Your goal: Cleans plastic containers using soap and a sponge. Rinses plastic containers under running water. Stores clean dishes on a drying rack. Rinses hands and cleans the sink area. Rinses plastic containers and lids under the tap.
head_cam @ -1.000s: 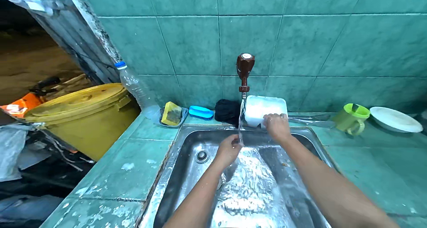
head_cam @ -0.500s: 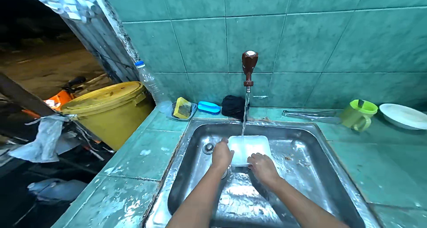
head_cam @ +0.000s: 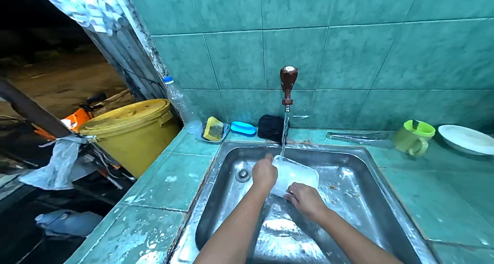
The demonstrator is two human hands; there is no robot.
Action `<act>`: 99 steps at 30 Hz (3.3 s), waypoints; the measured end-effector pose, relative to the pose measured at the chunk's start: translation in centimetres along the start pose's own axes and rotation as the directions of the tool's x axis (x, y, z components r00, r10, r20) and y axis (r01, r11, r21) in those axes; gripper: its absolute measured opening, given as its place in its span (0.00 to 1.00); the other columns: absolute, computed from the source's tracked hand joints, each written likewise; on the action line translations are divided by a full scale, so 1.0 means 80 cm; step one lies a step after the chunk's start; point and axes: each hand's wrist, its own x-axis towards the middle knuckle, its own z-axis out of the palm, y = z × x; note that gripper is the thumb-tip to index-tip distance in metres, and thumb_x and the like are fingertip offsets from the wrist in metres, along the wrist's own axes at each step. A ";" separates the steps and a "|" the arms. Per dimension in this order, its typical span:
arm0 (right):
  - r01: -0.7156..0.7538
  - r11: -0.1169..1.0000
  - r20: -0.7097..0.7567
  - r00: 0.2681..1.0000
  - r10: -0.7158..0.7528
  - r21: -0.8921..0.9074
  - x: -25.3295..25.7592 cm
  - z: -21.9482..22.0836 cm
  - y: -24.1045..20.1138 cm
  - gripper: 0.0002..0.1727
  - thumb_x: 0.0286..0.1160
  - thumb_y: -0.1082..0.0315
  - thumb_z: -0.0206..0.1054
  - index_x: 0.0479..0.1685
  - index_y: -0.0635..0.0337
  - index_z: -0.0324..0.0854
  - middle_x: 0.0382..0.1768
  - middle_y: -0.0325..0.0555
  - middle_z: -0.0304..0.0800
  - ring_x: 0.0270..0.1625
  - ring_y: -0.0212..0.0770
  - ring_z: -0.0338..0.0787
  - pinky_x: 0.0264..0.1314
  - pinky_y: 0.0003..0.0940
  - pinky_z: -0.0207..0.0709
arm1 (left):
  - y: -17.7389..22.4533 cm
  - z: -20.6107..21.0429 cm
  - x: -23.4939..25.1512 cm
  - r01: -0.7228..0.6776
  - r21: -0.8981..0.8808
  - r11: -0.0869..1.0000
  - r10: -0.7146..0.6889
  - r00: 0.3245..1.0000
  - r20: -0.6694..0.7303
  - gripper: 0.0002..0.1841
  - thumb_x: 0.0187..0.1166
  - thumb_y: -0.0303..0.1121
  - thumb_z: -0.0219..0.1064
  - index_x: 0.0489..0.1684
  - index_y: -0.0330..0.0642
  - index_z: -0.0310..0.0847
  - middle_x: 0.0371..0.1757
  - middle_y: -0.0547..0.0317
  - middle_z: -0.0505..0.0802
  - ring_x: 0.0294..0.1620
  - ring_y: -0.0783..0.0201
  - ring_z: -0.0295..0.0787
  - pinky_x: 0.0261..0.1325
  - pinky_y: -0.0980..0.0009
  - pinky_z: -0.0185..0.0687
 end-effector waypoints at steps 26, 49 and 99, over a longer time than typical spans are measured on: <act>0.035 0.995 -0.548 0.833 -0.079 -0.090 0.139 -0.349 -0.102 0.25 0.88 0.52 0.61 0.71 0.62 0.75 0.57 0.65 0.85 0.62 0.64 0.87 0.63 0.63 0.78 | -0.003 -0.009 0.020 -0.197 -0.269 0.943 0.199 0.980 -0.021 0.16 0.90 0.28 0.52 0.67 0.39 0.82 0.62 0.42 0.90 0.64 0.48 0.88 0.70 0.50 0.80; -0.230 0.934 -0.512 0.857 0.061 -0.274 0.119 -0.354 -0.126 0.31 0.88 0.41 0.55 0.72 0.60 0.71 0.53 0.64 0.88 0.61 0.66 0.89 0.55 0.66 0.79 | -0.007 -0.004 0.032 -0.214 -0.232 0.949 0.220 0.975 0.001 0.16 0.92 0.34 0.53 0.69 0.40 0.80 0.62 0.45 0.90 0.63 0.50 0.88 0.71 0.51 0.80; 0.319 0.487 -0.473 0.849 0.234 0.813 0.075 -0.094 0.007 0.26 0.83 0.75 0.64 0.81 0.63 0.71 0.68 0.54 0.85 0.65 0.43 0.87 0.69 0.42 0.80 | 0.039 -0.106 0.011 -0.611 -0.086 0.787 0.581 0.780 -0.231 0.21 0.88 0.29 0.61 0.79 0.47 0.78 0.78 0.54 0.84 0.77 0.53 0.81 0.81 0.49 0.72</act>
